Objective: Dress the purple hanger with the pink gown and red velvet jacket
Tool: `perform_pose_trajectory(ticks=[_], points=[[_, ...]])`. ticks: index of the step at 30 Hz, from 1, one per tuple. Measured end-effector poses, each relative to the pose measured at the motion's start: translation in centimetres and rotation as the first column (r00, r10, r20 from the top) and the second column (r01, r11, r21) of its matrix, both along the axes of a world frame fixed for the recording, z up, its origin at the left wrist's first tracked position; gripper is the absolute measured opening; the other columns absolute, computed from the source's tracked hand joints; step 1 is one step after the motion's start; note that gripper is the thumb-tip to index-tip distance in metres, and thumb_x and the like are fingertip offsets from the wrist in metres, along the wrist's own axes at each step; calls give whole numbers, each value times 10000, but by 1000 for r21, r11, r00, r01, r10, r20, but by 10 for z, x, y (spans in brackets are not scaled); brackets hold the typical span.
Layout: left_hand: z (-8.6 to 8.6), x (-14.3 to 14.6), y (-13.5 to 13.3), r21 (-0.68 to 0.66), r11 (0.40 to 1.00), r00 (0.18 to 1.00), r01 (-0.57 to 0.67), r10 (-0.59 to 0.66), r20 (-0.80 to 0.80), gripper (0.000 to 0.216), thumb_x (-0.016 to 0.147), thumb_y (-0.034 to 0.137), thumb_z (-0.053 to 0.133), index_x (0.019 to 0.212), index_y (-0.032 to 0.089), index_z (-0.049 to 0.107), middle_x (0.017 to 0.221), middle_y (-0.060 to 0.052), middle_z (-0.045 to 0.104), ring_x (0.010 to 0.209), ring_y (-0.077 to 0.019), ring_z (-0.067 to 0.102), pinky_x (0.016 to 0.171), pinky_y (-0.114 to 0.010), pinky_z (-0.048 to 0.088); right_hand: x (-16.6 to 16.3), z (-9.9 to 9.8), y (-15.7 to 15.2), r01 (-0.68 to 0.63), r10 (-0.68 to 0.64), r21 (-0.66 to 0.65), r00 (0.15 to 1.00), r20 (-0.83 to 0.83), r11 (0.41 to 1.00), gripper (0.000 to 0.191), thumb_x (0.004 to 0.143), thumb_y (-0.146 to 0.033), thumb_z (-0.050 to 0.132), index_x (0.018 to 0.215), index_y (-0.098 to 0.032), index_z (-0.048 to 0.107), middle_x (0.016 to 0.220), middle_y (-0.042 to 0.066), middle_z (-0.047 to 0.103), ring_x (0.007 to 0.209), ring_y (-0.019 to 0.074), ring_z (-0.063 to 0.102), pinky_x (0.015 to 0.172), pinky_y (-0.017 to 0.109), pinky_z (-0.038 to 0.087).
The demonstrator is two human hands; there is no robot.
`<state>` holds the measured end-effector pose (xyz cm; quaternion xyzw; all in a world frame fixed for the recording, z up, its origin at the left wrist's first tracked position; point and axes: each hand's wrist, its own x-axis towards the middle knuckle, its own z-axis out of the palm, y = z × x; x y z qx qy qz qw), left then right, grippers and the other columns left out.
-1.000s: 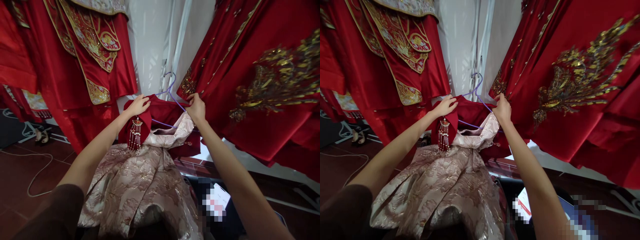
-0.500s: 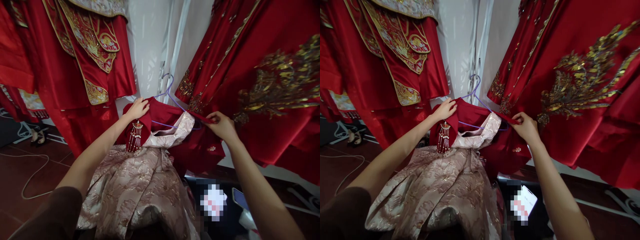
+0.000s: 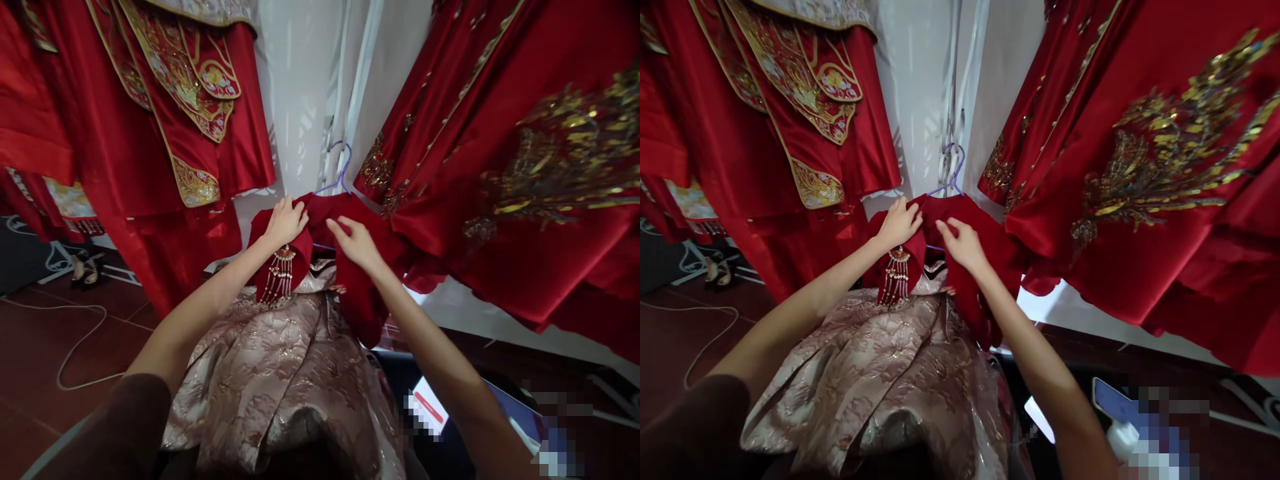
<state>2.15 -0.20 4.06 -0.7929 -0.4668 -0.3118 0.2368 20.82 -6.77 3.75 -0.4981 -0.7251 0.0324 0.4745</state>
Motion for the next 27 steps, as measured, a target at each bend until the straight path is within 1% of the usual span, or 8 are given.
perform_pose_trajectory(ticks=[2,5,12,16,19,21,24,27], points=[[2,-4,0,-16,999,1000,27,-28,-6,286,914,329,348,1026,139,530,1002,-147,489,995,-283,499,872,-403,395,-22,0,-8,-52,52,8,997,62,999,419,852,-569,395,657,-205,465,576,-10,488,559,143,459,565,259,371],[5,-10,-3,-30,995,995,100,-100,-15,285,879,347,433,1066,148,515,1032,-136,484,1007,-269,499,903,-397,398,-28,-3,-18,2,-5,32,996,89,999,356,823,-499,495,645,-218,367,521,-49,390,482,114,370,510,246,314],[-2,-14,-32,42,993,991,108,-111,75,202,801,307,548,942,163,563,1241,-164,428,1168,-328,406,963,-472,361,1,-15,-19,51,-37,77,984,-177,996,340,729,-483,604,800,-233,384,686,-26,494,567,127,473,557,247,378],[-8,-7,-46,-78,978,958,193,-171,229,164,834,282,491,946,169,529,948,-116,574,914,-258,559,809,-393,442,-9,-16,-14,-84,95,54,962,-256,995,358,796,-572,490,748,-227,408,660,-21,464,574,116,453,564,236,381],[-13,3,-51,-287,863,890,415,-319,325,184,819,269,498,986,189,503,688,-11,560,629,-170,560,626,-285,437,-26,-15,-13,-203,207,43,946,-251,978,413,842,-597,399,675,-220,408,620,-19,439,589,122,445,586,242,391],[-17,9,-53,-351,772,835,531,-404,374,221,784,252,535,993,194,497,669,10,553,588,-148,546,586,-258,422,-34,-17,-13,-233,237,50,934,-267,971,414,843,-597,405,674,-220,416,631,-16,455,613,128,461,613,250,407],[-28,12,-52,-333,700,752,632,-451,481,235,740,208,563,961,187,486,749,2,575,661,-140,563,641,-257,446,-35,-23,-12,-321,309,20,892,-329,947,372,807,-583,489,716,-226,445,683,-10,501,658,135,500,651,262,439],[-42,13,-48,-213,689,600,693,-387,701,231,723,163,563,933,177,469,835,-16,589,760,-125,579,727,-261,468,-26,-31,-12,-463,389,-53,797,-462,885,333,764,-559,562,809,-235,499,790,2,547,745,144,546,675,271,480]])
